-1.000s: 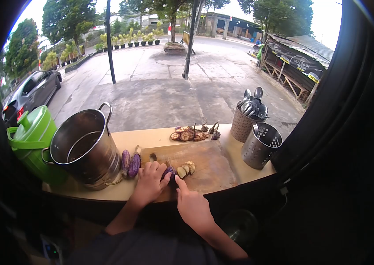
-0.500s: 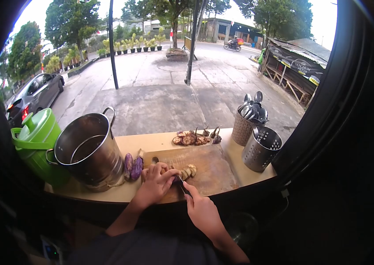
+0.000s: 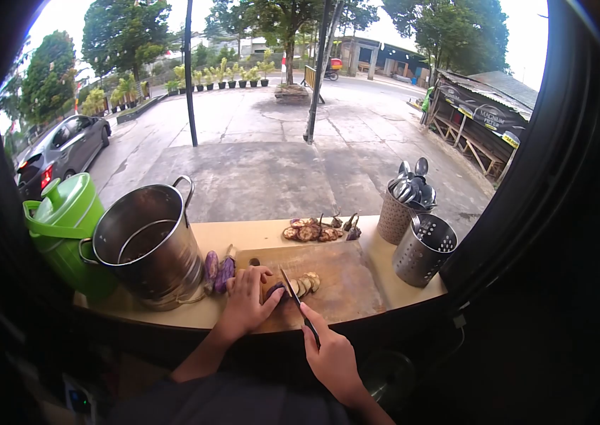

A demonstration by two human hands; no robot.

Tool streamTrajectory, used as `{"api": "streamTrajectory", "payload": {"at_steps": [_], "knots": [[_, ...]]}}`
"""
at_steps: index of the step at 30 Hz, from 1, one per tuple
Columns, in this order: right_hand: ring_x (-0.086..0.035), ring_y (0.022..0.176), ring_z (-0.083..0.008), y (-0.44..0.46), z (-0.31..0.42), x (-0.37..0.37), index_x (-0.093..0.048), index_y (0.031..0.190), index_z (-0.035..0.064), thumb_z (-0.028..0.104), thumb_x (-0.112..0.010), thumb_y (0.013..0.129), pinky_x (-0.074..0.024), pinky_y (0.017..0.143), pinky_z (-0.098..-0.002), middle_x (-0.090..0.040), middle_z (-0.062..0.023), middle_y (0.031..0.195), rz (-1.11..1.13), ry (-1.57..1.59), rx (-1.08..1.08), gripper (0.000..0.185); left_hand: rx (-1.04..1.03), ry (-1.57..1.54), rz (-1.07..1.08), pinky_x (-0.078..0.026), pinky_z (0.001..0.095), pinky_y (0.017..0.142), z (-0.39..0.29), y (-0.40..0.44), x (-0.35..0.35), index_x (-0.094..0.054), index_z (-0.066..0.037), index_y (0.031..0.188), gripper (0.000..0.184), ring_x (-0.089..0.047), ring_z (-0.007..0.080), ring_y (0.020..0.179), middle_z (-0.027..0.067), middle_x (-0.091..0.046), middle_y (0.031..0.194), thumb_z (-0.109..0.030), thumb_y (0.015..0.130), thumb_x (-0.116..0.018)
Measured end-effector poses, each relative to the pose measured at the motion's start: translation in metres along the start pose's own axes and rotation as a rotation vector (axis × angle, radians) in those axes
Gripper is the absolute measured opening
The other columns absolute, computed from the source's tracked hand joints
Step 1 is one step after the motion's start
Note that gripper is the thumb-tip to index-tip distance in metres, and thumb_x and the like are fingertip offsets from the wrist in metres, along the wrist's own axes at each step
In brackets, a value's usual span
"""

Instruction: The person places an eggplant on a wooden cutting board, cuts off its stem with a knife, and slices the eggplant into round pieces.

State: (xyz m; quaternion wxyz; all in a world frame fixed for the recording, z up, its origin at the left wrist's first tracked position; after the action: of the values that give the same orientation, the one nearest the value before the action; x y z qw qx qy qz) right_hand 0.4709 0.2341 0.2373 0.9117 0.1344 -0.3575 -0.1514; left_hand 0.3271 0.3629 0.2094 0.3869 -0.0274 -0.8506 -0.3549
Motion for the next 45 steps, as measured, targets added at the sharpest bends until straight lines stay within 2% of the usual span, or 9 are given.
{"api": "streamTrajectory", "payload": {"at_steps": [1, 3, 6, 9, 22, 30, 36, 42, 45], "knots": [[-0.065, 0.068, -0.0410, 0.000, 0.002, 0.000, -0.056, 0.138, 0.0154, 0.013, -0.062, 0.097, -0.0492, 0.058, -0.0462, -0.065, -0.0245, 0.079, -0.004, 0.029, 0.018, 0.042, 0.001, 0.002, -0.001, -0.033, 0.0415, 0.090, -0.001, 0.001, 0.003, -0.054, -0.013, 0.117, 0.042, -0.052, 0.0249, 0.101, 0.0061, -0.055, 0.101, -0.042, 0.089, -0.066], [-0.065, 0.068, -0.0408, -0.002, 0.003, 0.001, -0.056, 0.139, 0.0153, 0.013, -0.061, 0.097, -0.0489, 0.058, -0.0458, -0.064, -0.0245, 0.079, -0.002, 0.028, 0.016, 0.042, 0.195, -0.096, 0.099, -0.037, 0.0424, 0.087, 0.013, 0.002, 0.000, -0.057, -0.013, 0.110, 0.047, -0.054, 0.0263, 0.102, 0.0070, -0.059, 0.102, -0.051, 0.085, -0.068], [-0.064, 0.067, -0.0406, -0.003, 0.002, 0.002, -0.055, 0.139, 0.0153, 0.012, -0.061, 0.097, -0.0483, 0.057, -0.0451, -0.064, -0.0246, 0.078, -0.016, 0.024, 0.037, 0.043, 0.171, -0.041, 0.075, -0.039, 0.0417, 0.082, 0.010, 0.003, 0.003, -0.060, -0.013, 0.101, 0.044, -0.057, 0.0265, 0.095, 0.0050, -0.060, 0.094, -0.052, 0.082, -0.069], [-0.064, 0.067, -0.0408, -0.002, 0.004, 0.004, -0.056, 0.139, 0.0160, 0.013, -0.061, 0.097, -0.0481, 0.057, -0.0456, -0.063, -0.0241, 0.076, -0.025, 0.009, 0.041, 0.042, 0.154, -0.035, 0.104, -0.039, 0.0412, 0.082, 0.006, 0.003, 0.003, -0.062, -0.014, 0.097, 0.042, -0.058, 0.0256, 0.095, 0.0037, -0.061, 0.093, -0.052, 0.082, -0.070], [-0.066, 0.068, -0.0415, 0.004, -0.007, -0.004, -0.056, 0.138, 0.0183, 0.020, -0.059, 0.098, -0.0501, 0.059, -0.0508, -0.064, -0.0220, 0.071, 0.061, -0.170, -0.092, 0.040, 0.108, -0.074, 0.125, -0.038, 0.0400, 0.082, 0.001, 0.003, 0.002, -0.066, -0.014, 0.096, 0.036, -0.061, 0.0247, 0.094, 0.0047, -0.065, 0.093, -0.048, 0.084, -0.071], [-0.065, 0.065, -0.0393, 0.002, 0.000, 0.000, -0.055, 0.140, 0.0175, 0.014, -0.060, 0.097, -0.0491, 0.058, -0.0471, -0.064, -0.0217, 0.073, 0.018, -0.048, -0.015, 0.044, 0.153, -0.029, 0.115, -0.038, 0.0408, 0.079, 0.004, 0.004, 0.003, -0.062, -0.013, 0.088, 0.037, -0.059, 0.0272, 0.087, 0.0055, -0.061, 0.086, -0.050, 0.087, -0.065], [-0.063, 0.062, -0.0376, -0.002, 0.002, -0.001, -0.055, 0.141, 0.0173, 0.012, -0.061, 0.096, -0.0486, 0.057, -0.0452, -0.062, -0.0203, 0.071, 0.022, -0.003, 0.015, 0.046, 0.040, 0.138, 0.133, -0.038, 0.0423, 0.081, -0.002, 0.003, -0.002, -0.063, -0.012, 0.093, 0.039, -0.057, 0.0280, 0.093, 0.0078, -0.059, 0.091, -0.050, 0.089, -0.060], [-0.063, 0.061, -0.0373, -0.003, 0.003, -0.003, -0.053, 0.142, 0.0172, 0.012, -0.060, 0.096, -0.0485, 0.056, -0.0461, -0.061, -0.0191, 0.069, 0.045, -0.048, 0.037, 0.047, -0.028, 0.178, 0.178, -0.037, 0.0437, 0.083, -0.011, 0.003, -0.005, -0.066, -0.013, 0.102, 0.035, -0.054, 0.0268, 0.101, 0.0082, -0.058, 0.099, -0.046, 0.093, -0.057], [-0.063, 0.061, -0.0376, -0.004, 0.007, -0.001, -0.053, 0.141, 0.0171, 0.012, -0.060, 0.096, -0.0483, 0.055, -0.0472, -0.061, -0.0189, 0.068, 0.053, -0.058, 0.042, 0.046, -0.048, 0.172, 0.187, -0.037, 0.0435, 0.083, -0.011, 0.002, -0.007, -0.065, -0.013, 0.102, 0.032, -0.053, 0.0266, 0.102, 0.0077, -0.057, 0.100, -0.044, 0.095, -0.057]]}}
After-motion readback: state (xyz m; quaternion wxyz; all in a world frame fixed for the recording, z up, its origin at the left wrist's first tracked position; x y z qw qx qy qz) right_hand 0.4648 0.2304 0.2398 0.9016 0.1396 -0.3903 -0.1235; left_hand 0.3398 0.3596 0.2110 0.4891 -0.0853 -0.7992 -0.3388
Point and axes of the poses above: each hand's wrist, its own y-axis towards the middle knuckle, its own x-axis out of the back of the hand, z = x × y, the point moved 9 cm from there along y, towards the middle knuckle
